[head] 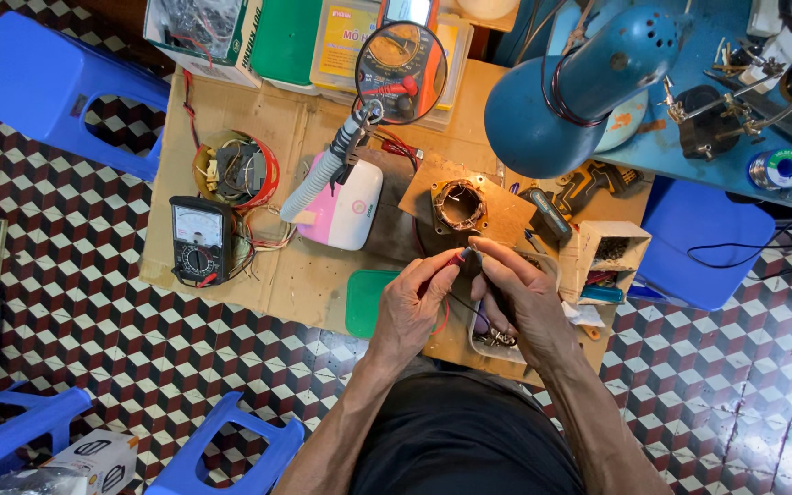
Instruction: The person works on a cylindrical motor component at a cluttered workbench. They use a soldering iron to heat and adjust internal wires, then use a multimeter to test electrical continuity. The person also uses a magnifying glass and a fume extractor during the process.
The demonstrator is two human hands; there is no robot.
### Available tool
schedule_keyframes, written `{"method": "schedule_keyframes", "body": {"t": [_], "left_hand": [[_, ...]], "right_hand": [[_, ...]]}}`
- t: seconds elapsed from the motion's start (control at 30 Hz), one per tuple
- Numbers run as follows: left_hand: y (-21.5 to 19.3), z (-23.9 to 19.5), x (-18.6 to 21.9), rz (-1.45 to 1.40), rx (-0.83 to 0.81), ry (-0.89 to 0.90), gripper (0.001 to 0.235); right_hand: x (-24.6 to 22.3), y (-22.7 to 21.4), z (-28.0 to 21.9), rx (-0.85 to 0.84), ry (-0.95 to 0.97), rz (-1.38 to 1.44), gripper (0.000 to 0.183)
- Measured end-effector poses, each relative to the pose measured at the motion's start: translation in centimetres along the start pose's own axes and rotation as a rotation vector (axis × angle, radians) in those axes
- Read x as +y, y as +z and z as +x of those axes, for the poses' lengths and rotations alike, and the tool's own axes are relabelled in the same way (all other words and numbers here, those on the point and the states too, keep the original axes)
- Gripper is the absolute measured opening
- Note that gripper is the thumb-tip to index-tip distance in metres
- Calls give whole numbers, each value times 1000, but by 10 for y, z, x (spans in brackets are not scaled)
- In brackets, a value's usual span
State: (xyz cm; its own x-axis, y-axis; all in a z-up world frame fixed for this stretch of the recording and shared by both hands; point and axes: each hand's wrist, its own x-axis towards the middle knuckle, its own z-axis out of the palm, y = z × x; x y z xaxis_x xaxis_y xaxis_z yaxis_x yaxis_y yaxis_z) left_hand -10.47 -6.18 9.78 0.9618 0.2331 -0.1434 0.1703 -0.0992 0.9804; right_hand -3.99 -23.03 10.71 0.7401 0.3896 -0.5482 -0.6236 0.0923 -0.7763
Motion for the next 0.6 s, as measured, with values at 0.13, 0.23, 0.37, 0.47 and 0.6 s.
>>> {"method": "schedule_keyframes", "body": {"t": [0.13,0.23,0.37,0.47,0.6], "left_hand": [[0,3,0,5,-3,-40,28],[-2,4,2,-19,-4,22,27],[1,8,4,-276,-47,-29,34],[1,7,0,-295,-51,-86,31],[-3,11,-11,-383,24,-173,30]], "right_hand": [[-2,0,1,-14,3,26,42],[-5,1,1,21,44,-15,41],[-4,1,3,46,81,-23,41],[-1,-3,11,43,75,-14,42],[5,-4,24,66,159,-56,45]]}}
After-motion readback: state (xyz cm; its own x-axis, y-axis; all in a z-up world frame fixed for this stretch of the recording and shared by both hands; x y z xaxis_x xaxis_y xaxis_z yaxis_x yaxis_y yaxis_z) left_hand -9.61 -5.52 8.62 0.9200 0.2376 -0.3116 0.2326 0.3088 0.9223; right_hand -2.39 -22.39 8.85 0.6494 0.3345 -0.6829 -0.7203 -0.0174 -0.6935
